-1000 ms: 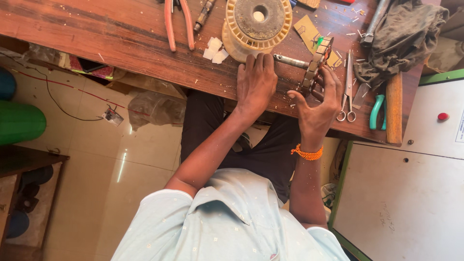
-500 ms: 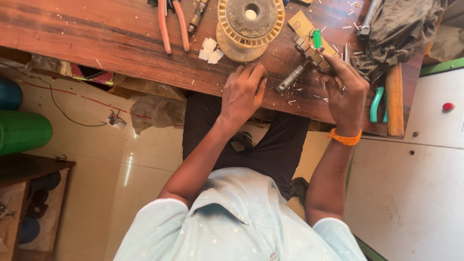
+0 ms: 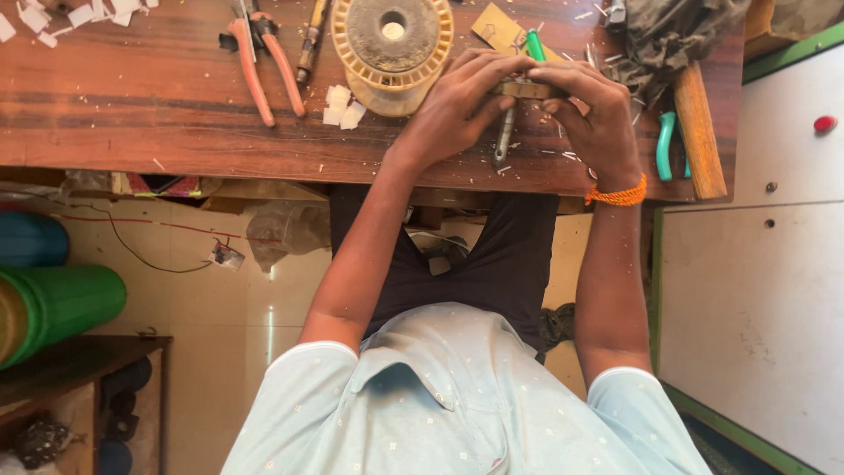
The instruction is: The person works on an electric motor armature with copper windings at a workbench. They hold the armature, rotate it, use a screwdriver on its slots, and press and fit components around the windings by hand.
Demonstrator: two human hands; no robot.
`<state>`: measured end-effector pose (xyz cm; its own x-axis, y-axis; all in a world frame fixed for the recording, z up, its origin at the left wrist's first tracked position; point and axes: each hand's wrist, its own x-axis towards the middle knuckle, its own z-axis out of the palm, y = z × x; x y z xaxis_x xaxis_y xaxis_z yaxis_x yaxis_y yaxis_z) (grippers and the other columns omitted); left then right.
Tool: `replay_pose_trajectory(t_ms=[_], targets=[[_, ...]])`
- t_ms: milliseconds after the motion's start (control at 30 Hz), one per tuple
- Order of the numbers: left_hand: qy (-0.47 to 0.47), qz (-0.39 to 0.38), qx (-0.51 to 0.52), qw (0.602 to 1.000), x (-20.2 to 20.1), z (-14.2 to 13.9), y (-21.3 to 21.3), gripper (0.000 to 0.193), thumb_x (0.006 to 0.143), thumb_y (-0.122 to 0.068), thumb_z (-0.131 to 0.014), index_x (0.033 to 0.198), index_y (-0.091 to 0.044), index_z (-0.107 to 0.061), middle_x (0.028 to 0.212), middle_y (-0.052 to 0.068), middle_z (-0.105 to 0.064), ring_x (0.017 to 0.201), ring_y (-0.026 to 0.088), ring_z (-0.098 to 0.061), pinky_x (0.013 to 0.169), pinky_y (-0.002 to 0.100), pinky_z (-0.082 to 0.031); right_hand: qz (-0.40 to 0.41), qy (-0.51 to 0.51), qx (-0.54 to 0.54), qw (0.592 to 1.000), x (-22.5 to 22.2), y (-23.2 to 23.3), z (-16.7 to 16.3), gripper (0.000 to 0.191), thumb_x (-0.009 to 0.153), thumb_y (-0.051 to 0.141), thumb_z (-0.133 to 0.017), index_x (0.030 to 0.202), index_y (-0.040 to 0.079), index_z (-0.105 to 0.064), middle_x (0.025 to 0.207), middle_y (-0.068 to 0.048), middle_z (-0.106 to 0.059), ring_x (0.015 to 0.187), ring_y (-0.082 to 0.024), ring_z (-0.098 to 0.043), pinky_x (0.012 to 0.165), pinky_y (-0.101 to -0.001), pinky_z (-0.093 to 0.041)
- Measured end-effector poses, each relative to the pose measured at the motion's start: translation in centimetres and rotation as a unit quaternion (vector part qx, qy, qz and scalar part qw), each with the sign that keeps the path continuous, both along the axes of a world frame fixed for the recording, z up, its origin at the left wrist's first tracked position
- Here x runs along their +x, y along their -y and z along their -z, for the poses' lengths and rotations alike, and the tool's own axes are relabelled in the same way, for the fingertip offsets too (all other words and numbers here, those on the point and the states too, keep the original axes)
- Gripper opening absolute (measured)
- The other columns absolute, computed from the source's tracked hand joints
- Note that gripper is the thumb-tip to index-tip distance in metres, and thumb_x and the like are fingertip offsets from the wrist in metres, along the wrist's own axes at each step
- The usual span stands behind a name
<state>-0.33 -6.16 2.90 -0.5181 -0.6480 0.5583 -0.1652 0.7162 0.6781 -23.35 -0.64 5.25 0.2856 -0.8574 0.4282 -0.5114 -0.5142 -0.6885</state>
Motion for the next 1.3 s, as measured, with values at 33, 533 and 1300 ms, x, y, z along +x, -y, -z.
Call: replay_pose_trajectory(t_ms=[33,533,1300], targets=[[-0.002,-0.007,-0.004,1.0,0.0,0.3,-0.2,0.049,0.101,-0.014,-0.072,0.147,-0.015,-0.056,0.138,0.006,-0.066,0.13,0.029,-0.06,0.11,0.042,-0.052,0.025,0.049,-0.013,0.998,-0.1,-0.3,0.6,0.033,0.109,0.024,-0.066,0.131,-0.001,-0.068,0.13,-0.014,-0.071,0.121,-0.026,-0.068,0.106,-0.0364,-0.054],[-0.017,-0.191,0.108,0.975,0.2,-0.3,-1.6,0.042,0.11,-0.039,-0.051,0.128,-0.004,-0.065,0.087,0.009,-0.074,0.078,0.023,-0.075,0.071,0.04,-0.055,0.171,0.385,0.14,0.896,-1.5,-4.9,4.8,0.047,0.114,0.038,-0.056,0.125,-0.006,-0.064,0.111,-0.015,-0.074,0.092,-0.019,-0.074,0.086,-0.0329,-0.064],[-0.016,-0.09,0.098,0.991,-0.2,-1.1,-5.2,0.04,0.111,-0.028,-0.055,0.147,-0.009,-0.055,0.114,0.014,-0.072,0.101,0.024,-0.064,0.093,0.038,-0.052,0.239,0.393,0.095,0.883,-0.2,-7.5,4.4,0.016,0.114,0.007,-0.057,0.118,-0.004,-0.068,0.1,-0.007,-0.069,0.082,-0.009,-0.064,0.075,-0.0252,-0.057]])
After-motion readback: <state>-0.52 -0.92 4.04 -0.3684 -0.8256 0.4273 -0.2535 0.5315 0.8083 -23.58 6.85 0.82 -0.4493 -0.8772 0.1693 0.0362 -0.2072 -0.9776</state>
